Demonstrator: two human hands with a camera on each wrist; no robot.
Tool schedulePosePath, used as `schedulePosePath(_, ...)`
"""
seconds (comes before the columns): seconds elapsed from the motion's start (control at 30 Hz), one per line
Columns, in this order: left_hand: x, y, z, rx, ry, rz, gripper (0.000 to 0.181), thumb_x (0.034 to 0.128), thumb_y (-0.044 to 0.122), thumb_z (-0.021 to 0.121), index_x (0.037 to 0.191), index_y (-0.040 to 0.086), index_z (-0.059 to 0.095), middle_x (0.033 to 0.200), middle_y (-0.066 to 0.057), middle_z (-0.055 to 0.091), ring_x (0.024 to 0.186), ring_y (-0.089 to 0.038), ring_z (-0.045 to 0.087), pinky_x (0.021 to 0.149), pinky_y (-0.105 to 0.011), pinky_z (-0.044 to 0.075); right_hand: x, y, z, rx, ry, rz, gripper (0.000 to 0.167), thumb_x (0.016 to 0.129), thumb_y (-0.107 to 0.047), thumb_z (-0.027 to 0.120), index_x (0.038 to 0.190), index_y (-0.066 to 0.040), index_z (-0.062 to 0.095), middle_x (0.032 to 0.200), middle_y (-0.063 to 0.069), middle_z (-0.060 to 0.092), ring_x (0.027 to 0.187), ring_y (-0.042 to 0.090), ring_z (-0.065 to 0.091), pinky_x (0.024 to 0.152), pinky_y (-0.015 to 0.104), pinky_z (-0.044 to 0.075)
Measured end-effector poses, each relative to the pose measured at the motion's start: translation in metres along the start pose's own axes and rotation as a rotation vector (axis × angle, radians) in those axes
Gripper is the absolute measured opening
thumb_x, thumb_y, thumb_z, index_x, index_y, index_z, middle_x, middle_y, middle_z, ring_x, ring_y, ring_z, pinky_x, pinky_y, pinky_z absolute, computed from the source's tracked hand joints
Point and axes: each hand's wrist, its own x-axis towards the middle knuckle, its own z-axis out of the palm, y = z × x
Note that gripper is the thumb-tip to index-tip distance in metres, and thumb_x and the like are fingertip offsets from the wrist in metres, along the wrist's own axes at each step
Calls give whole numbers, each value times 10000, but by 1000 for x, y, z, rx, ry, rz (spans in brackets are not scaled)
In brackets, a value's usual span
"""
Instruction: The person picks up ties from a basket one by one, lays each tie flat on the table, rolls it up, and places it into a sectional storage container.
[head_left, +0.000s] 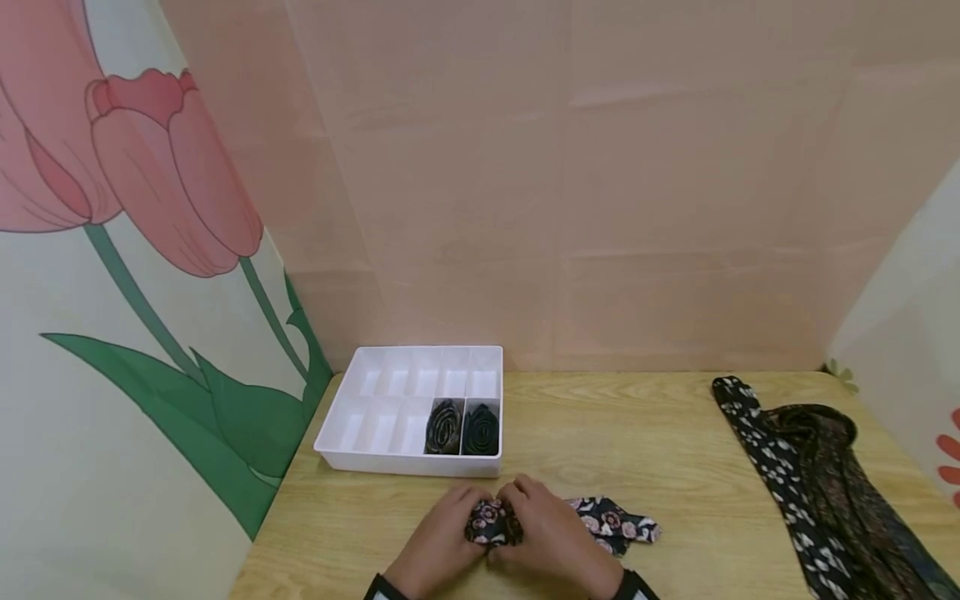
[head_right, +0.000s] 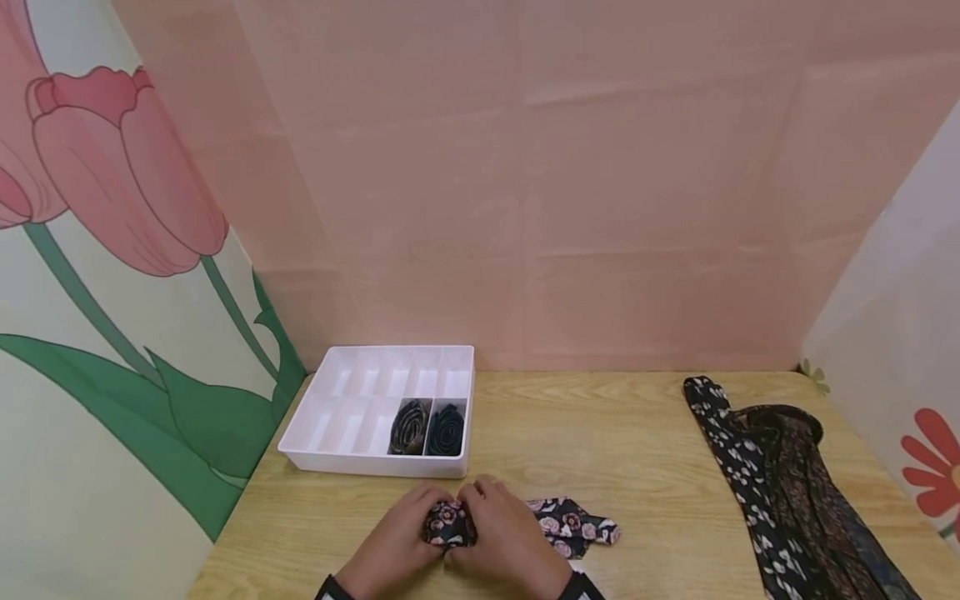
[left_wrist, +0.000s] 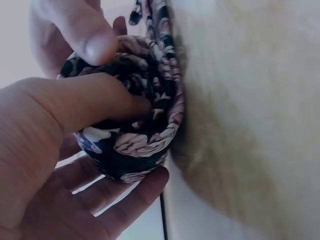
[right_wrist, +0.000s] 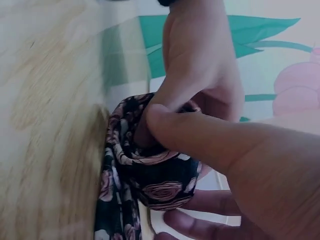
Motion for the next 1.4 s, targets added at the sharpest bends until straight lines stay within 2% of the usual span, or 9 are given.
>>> schedulePosePath(0.17, 0, 0, 0, -26, 27, -25, 659, 752, 79, 873, 1362, 118, 627, 1365, -14, 629, 1245, -177, 608, 1082, -413, 546, 2, 5, 5, 7, -2, 35, 512, 702, -429, 958, 1070, -186, 699, 975, -80, 562, 853, 83, 543, 682, 307, 499)
schedulePosePath(0.33, 1, 2, 5, -62, -18, -37, 679, 774, 44, 839, 1397, 134, 583, 1399, -19, 623, 1283, -181, 605, 1110, -431, 532, 1, 12, 9, -12, 9, 33, 530, 661, -408, 983, 1043, -181, 694, 950, -77, 568, 853, 100, 557, 708, 320, 517)
schedulePosePath(0.4, 0, 3, 5, -25, -23, -21, 620, 792, 48, 840, 1356, 150, 605, 1350, -5, 648, 1245, -159, 628, 1083, -405, 549, 1, 11, 7, -1, 0, 10, 569, 668, -435, 982, 1080, -169, 692, 990, -66, 582, 886, 114, 577, 742, 337, 540)
schedulePosePath(0.53, 0, 4, 2, 137, 46, 47, 552, 774, 163, 890, 1280, 160, 669, 1245, 17, 701, 1142, -150, 677, 976, -373, 579, 2, 5, 3, 36, -1, -26, 639, 701, -510, 957, 1161, -169, 675, 1062, -67, 580, 940, 104, 594, 780, 339, 568)
schedulePosePath(0.63, 0, 5, 1, 193, 91, 44, 561, 753, 245, 914, 1261, 164, 689, 1210, 23, 711, 1093, -157, 682, 928, -381, 573, 3, 4, 3, 65, 12, -9, 562, 725, -464, 951, 1125, -198, 660, 1045, -92, 585, 925, 73, 586, 746, 315, 549)
schedulePosePath(0.8, 2, 3, 7, 44, 43, -21, 687, 757, 196, 907, 1376, 135, 614, 1310, 16, 675, 1183, -162, 652, 1019, -405, 563, 2, 13, 7, 50, 8, 20, 570, 670, -342, 999, 1089, -166, 655, 1050, -40, 668, 952, 141, 652, 775, 383, 582)
schedulePosePath(0.93, 3, 2, 12, -31, 6, -18, 673, 795, 141, 882, 1395, 162, 578, 1337, 28, 648, 1219, -134, 639, 1060, -389, 558, 0, 18, 7, 11, 2, 2, 658, 651, -366, 1009, 1153, -119, 663, 1078, 5, 664, 968, 191, 661, 809, 418, 598)
schedulePosePath(1.2, 4, 5, 3, 116, 28, 2, 618, 759, 281, 946, 1293, 211, 642, 1240, 66, 652, 1116, -101, 640, 954, -349, 572, 2, 9, -8, 56, 6, -57, 590, 693, -407, 978, 1140, -197, 656, 1069, -89, 550, 934, 64, 557, 749, 285, 538)
schedulePosePath(1.4, 2, 3, 7, 39, -23, -39, 753, 741, 180, 905, 1423, 158, 588, 1380, 9, 636, 1226, -173, 624, 1034, -437, 554, 0, 14, -7, 1, -90, 16, 594, 685, -397, 986, 1129, -146, 682, 1028, -46, 608, 946, 157, 589, 770, 382, 566)
